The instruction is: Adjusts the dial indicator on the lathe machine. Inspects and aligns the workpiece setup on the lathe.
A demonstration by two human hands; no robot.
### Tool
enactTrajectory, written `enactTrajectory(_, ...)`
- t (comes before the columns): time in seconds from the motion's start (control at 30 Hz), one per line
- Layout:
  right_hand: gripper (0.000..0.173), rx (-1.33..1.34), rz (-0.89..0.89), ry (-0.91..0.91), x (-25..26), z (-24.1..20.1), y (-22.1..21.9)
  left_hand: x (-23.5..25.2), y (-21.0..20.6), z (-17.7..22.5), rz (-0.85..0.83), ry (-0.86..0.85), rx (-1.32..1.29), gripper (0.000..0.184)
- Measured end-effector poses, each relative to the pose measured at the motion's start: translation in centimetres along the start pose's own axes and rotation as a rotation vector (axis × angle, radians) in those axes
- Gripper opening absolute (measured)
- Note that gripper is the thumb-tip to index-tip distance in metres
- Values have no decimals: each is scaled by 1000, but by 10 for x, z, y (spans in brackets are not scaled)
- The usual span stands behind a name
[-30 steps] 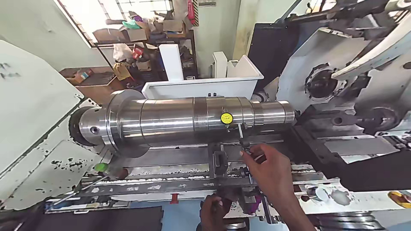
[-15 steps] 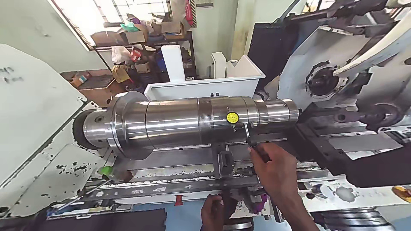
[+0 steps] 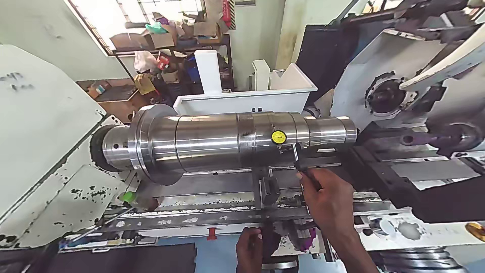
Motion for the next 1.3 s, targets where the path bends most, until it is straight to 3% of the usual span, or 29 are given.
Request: enactTrajectory(1.3,29,33,-36,-31,0,2,-1,3,-5,-7,31,6,-21,14)
Point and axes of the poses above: each hand's wrist, its own x-axis towards the middle knuckle, its own y-axis out of the back of the hand, z = x × y, the point moved 1 cm from there along x, towards the middle knuckle, and after that the axes turned 10 degrees about y, right-handed, at the moved point
